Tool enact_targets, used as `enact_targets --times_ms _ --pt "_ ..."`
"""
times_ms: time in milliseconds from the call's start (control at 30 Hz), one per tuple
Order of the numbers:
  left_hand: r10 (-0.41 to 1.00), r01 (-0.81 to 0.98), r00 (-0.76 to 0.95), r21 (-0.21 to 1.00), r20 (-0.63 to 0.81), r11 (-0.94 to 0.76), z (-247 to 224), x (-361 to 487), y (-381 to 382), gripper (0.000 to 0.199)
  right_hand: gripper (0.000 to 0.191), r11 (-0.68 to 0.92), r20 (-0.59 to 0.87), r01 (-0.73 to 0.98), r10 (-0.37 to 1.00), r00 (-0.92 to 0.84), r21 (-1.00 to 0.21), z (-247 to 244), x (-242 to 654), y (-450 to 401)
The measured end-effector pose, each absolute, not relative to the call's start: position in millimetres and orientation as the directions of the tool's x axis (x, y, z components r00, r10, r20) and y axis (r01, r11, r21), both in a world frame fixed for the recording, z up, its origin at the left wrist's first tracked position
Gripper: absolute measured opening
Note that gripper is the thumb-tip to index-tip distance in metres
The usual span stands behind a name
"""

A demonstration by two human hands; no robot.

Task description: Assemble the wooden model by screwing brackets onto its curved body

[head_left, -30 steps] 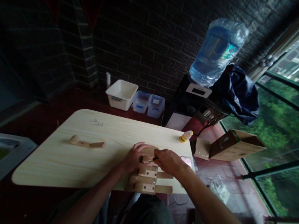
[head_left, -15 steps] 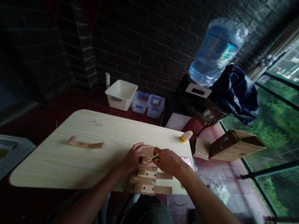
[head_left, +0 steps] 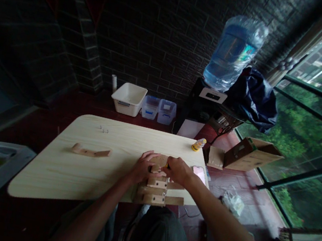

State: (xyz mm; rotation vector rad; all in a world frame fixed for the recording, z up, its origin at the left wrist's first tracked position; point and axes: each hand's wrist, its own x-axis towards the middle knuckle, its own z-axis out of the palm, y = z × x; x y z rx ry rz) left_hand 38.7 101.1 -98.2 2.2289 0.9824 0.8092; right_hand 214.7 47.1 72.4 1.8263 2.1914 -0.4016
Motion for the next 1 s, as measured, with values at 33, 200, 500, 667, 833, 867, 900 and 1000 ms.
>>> enact_targets --times_ms 33,200,500,667,833,867,900,1000 --pt "0.781 0.441 0.551 0.693 0.294 -0.571 -98.0 38.7 101.1 0.031 0.039 0.175 -0.363 0.983 0.914 -0.183 -0.053 71.5 215.1 47.6" --pt "0.776 0.439 0.547 0.682 0.314 -0.585 -98.1 38.5 101.4 0.031 0.041 0.302 -0.333 0.952 0.894 -0.3 -0.045 79.2 217.5 45.2" --pt "0.781 0.433 0.545 0.695 0.304 -0.573 -94.3 37.8 100.2 0.035 0.032 0.385 -0.347 0.922 0.87 -0.35 0.035 87.5 212.4 40.5" --pt "0.781 0.432 0.545 0.695 0.306 -0.574 -95.9 39.2 99.9 0.032 0.036 0.319 -0.339 0.948 0.892 -0.3 0.0 82.1 210.5 45.0" --pt "0.776 0.438 0.54 0.679 0.324 -0.589 -101.9 39.4 102.3 0.029 0.039 0.316 -0.367 0.949 0.883 -0.291 0.009 81.0 211.0 48.1" --pt "0.775 0.437 0.541 0.678 0.327 -0.591 -102.5 39.2 102.8 0.029 0.038 0.339 -0.362 0.941 0.878 -0.312 0.012 81.5 211.7 47.4" --pt "0.774 0.435 0.542 0.679 0.327 -0.592 -102.7 38.9 103.0 0.029 0.037 0.368 -0.354 0.93 0.872 -0.339 0.017 81.9 212.5 46.4" --pt "0.771 0.428 0.549 0.683 0.323 -0.591 -101.4 37.8 102.8 0.031 0.029 0.433 -0.344 0.9 0.853 -0.393 0.045 82.2 213.9 42.6"
